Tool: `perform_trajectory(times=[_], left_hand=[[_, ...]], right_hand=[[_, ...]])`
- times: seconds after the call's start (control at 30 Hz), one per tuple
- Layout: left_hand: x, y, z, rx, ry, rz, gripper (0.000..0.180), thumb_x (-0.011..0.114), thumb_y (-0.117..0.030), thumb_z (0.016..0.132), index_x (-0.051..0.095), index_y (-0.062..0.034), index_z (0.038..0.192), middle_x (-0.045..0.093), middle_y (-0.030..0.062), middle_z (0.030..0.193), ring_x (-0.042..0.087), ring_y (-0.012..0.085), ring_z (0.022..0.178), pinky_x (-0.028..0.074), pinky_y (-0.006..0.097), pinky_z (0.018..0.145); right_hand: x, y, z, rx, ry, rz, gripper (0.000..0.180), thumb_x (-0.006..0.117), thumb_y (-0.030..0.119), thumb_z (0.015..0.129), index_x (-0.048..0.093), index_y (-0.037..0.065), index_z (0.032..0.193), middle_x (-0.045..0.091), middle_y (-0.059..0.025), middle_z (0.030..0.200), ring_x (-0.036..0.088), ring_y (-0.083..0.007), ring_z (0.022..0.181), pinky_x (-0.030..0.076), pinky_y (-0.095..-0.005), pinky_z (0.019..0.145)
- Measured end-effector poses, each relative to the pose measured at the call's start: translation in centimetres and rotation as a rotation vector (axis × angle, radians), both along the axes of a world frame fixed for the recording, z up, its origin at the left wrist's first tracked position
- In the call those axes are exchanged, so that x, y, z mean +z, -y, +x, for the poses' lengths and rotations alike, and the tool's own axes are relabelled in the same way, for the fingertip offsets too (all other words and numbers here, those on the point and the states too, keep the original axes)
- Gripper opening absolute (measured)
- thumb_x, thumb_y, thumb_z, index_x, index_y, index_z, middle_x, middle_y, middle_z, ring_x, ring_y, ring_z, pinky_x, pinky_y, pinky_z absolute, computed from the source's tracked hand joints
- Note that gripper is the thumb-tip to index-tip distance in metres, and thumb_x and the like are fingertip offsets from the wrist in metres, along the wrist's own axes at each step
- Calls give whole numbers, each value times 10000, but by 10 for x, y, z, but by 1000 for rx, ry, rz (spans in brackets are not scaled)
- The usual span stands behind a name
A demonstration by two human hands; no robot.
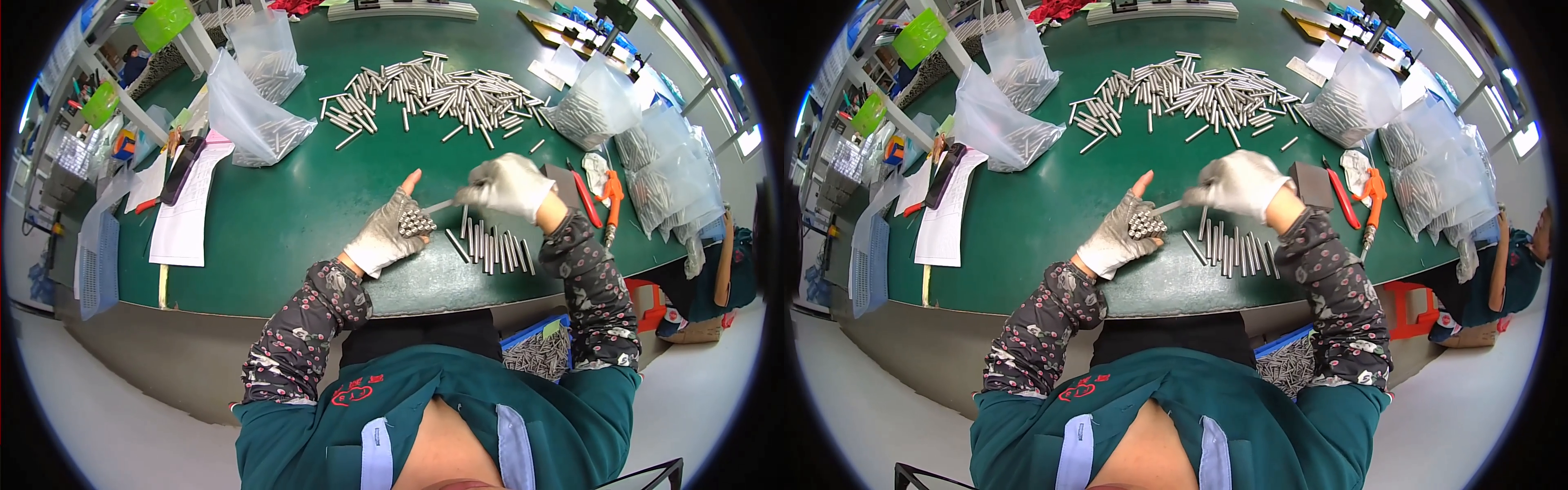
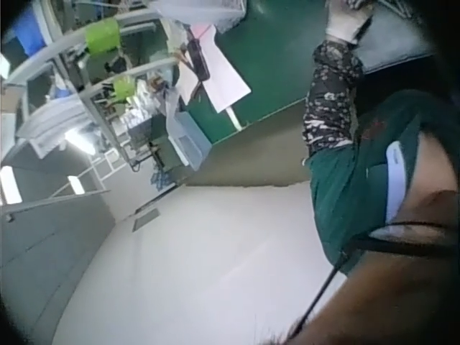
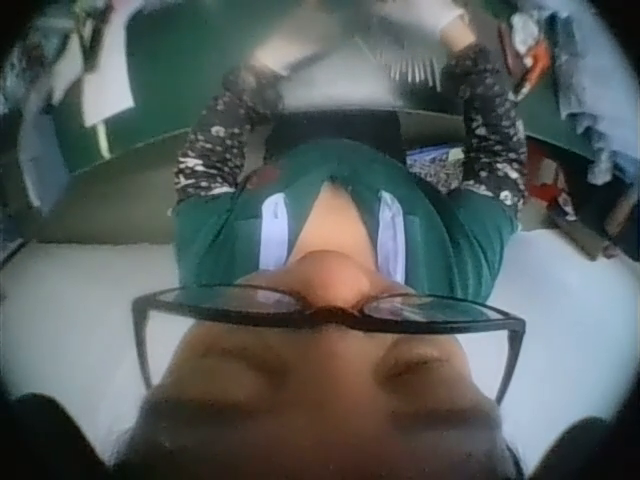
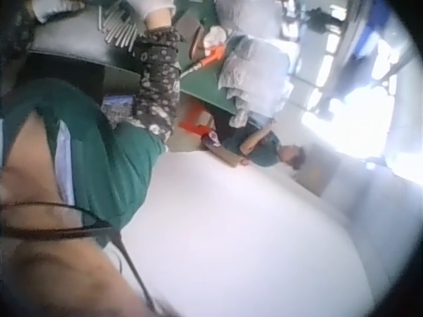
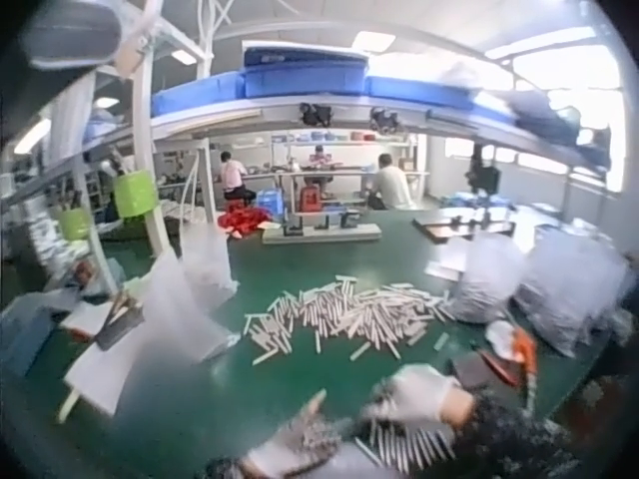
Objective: Sorting, cleaning with a compressed air blow gun, and bagging small metal pins at a factory workbench.
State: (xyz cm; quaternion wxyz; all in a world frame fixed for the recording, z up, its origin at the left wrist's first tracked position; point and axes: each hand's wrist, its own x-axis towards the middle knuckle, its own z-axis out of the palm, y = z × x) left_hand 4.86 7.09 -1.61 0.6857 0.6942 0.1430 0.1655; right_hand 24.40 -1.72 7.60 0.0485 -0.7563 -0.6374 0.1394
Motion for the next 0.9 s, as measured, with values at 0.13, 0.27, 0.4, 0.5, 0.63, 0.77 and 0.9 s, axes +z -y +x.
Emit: perform_trajectory(times=[0.13, 0.27, 0.4, 0.5, 0.63, 0.77, 0.9], left_hand=[[0, -2, -2, -18, 3, -1, 947, 620, 112, 660, 130, -193, 1411, 454, 0, 903, 480, 82, 796, 419, 219, 775], [-3, -3, 1, -24, 1, -6, 939, 622, 110, 661, 144, -200, 1408, 462, 1, 908, 486, 84, 789, 421, 221, 780], [-3, -3, -1, -24, 5, 50, 940, 620, 121, 649, 162, -200, 1404, 467, -5, 916, 487, 83, 769, 426, 219, 762], [2, 1, 2, -8, -26, 46, 930, 617, 128, 642, 187, -197, 1399, 469, -6, 919, 488, 82, 751, 425, 214, 759], [7, 2, -2, 41, -73, 99, 918, 625, 119, 641, 205, -194, 1395, 476, -5, 889, 493, 81, 749, 420, 212, 759], [4, 1, 0, -4, -41, 43, 913, 633, 111, 641, 207, -183, 1394, 471, -3, 899, 500, 80, 767, 418, 211, 761], [2, -2, -5, -16, -41, 55, 910, 630, 109, 652, 196, -185, 1396, 444, -13, 888, 489, 74, 824, 419, 209, 759]], right_hand=[[-6, 4, 1, 15, 2, 55, 385, 634, 487, 696, 685, 110, 756, 618, -119, 653, 603, -279, 618, 479, -350, 598], [-10, 9, 9, 12, -50, 145, 356, 649, 449, 703, 680, 96, 743, 607, -125, 625, 590, -293, 574, 471, -357, 564], [-5, 7, 0, 16, 14, 54, 380, 636, 473, 698, 682, 97, 736, 617, -118, 642, 604, -276, 604, 477, -351, 587], [-5, 15, 22, -92, 23, 27, 397, 622, 493, 693, 689, 107, 753, 630, -116, 675, 613, -276, 645, 484, -352, 629], [-10, 11, -4, 66, -102, 98, 404, 609, 501, 696, 689, 108, 742, 630, -108, 662, 618, -264, 639, 488, -348, 618], [-2, 15, 17, -104, 41, 37, 405, 609, 499, 696, 686, 105, 744, 630, -102, 663, 613, -273, 637, 484, -355, 627], [-8, 8, -8, 110, -47, 143, 341, 637, 453, 705, 682, 116, 721, 608, -117, 627, 599, -272, 587, 472, -347, 561]])
